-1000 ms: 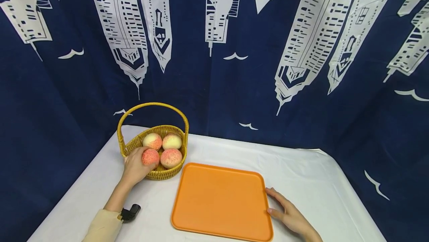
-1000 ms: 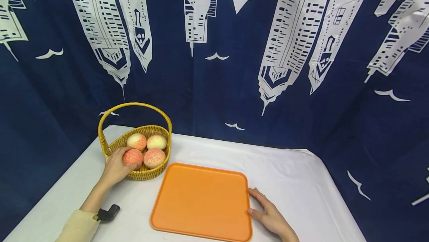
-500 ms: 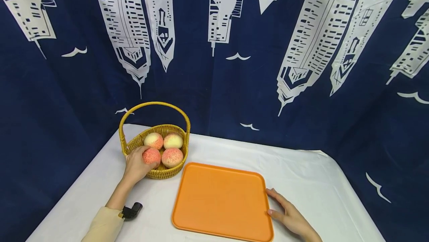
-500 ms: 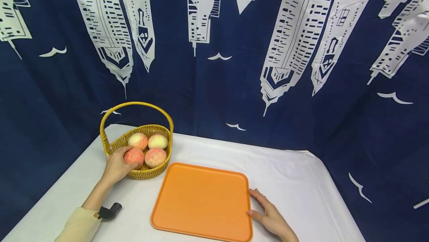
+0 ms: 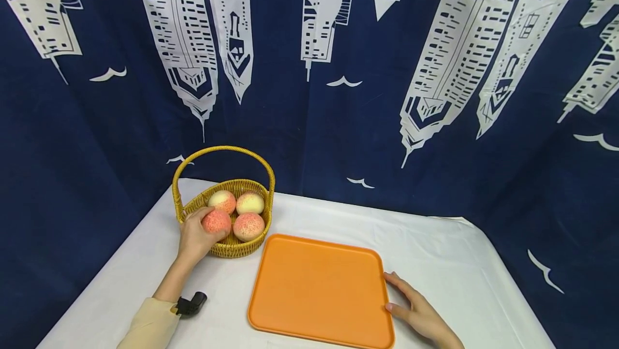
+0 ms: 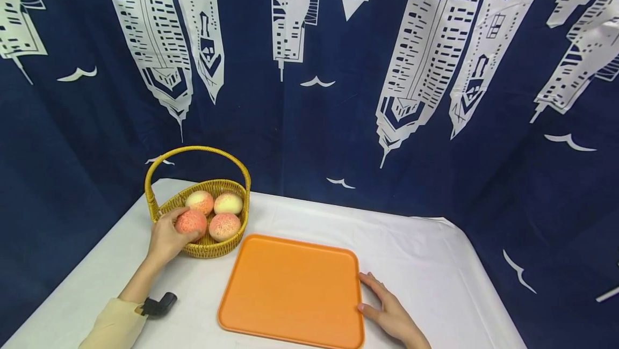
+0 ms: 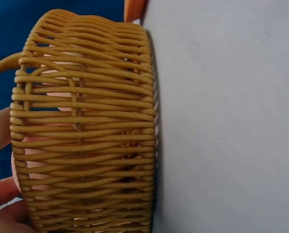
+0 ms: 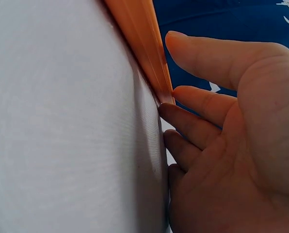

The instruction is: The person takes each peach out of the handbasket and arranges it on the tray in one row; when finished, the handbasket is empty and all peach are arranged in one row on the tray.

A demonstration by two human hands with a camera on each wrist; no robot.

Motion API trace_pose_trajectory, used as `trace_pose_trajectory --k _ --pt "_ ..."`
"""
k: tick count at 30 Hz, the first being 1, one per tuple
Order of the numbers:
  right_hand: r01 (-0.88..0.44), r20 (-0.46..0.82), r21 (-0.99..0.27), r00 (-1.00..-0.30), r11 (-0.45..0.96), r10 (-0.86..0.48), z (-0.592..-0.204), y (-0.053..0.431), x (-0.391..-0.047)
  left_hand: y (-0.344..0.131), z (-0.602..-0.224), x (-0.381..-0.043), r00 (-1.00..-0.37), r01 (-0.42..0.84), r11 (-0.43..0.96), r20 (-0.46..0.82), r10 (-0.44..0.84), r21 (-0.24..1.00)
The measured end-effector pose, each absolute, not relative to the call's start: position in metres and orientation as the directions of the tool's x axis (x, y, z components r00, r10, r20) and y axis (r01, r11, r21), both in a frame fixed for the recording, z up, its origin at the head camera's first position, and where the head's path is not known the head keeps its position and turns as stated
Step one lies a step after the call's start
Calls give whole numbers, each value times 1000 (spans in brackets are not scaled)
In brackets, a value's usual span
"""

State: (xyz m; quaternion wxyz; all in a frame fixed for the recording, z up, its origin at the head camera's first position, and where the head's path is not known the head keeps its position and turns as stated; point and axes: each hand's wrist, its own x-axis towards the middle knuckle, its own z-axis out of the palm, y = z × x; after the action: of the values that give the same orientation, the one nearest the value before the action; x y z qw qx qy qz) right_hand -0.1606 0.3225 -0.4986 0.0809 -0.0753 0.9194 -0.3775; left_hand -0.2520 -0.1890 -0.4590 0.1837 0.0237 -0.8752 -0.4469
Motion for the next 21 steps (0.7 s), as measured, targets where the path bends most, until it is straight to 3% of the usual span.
trace_pose_trajectory --k 8,21 --pt "-112 -55 -697 -976 708 -209 -497 321 -160 -187 -451 -250 -921 138 549 311 -235 824" --pt "-83 -83 -707 -976 702 -199 -498 321 -161 -168 -425 -231 -877 287 508 437 -203 812"
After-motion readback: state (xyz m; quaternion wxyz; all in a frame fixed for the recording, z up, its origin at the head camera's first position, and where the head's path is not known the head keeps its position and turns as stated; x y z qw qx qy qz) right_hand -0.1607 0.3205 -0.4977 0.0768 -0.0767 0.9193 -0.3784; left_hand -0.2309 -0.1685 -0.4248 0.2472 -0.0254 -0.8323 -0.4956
